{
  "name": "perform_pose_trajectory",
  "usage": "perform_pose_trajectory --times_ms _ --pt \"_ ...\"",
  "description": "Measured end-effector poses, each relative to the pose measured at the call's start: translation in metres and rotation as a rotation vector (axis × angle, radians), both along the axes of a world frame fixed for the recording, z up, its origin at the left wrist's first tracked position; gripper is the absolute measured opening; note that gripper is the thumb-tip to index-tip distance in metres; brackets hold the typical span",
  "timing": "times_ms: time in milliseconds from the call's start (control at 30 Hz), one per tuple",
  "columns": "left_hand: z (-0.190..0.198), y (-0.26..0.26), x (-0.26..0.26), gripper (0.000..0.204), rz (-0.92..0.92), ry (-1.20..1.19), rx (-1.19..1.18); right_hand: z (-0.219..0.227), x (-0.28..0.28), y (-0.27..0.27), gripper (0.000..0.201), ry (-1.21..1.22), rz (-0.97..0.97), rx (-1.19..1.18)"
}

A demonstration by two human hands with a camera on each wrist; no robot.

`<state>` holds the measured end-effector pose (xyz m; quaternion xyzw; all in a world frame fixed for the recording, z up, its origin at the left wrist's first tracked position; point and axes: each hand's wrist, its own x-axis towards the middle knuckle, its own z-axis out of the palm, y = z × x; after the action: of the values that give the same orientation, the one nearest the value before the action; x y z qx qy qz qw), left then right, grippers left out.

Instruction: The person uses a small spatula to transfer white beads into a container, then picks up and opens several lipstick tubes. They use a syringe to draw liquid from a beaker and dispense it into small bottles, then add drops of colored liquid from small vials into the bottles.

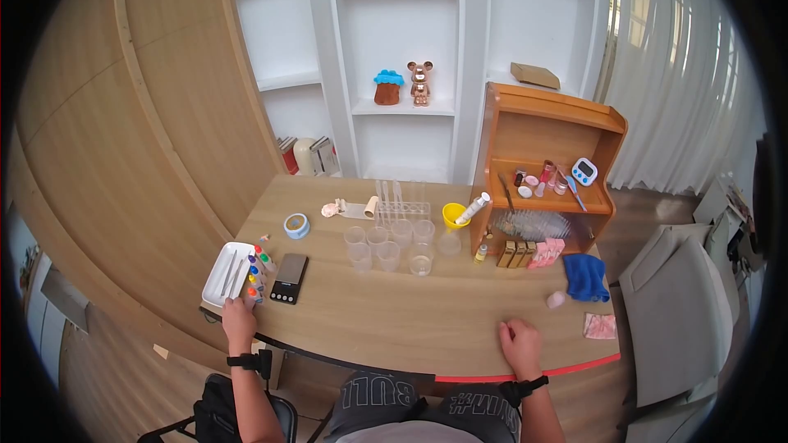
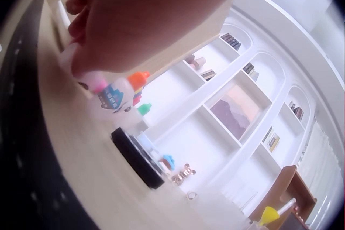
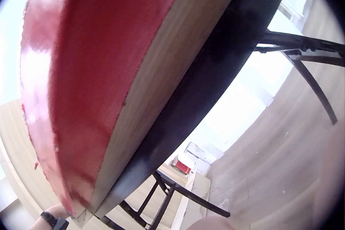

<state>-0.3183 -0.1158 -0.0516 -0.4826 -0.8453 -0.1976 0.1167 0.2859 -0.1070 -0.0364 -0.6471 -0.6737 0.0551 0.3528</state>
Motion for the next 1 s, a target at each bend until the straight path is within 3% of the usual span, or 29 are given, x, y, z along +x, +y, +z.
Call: perform_pose_trajectory --times_ms 200,600,1000 --pt "-0.041 0.006 -0.011 0.016 0.012 -0.176 0.384 -0.002 -0.001 -0.001 0.024 -0.020 -0.012 0.025" --pt "0.000 -0.002 0.025 0.024 0.249 -0.120 0.202 0.002 -0.002 0.000 0.023 -0.014 -0.008 0.028" --pt "-0.001 0.008 0.012 0.027 0.236 -0.238 0.267 -0.004 0.000 0.002 0.024 0.003 0.008 0.049"
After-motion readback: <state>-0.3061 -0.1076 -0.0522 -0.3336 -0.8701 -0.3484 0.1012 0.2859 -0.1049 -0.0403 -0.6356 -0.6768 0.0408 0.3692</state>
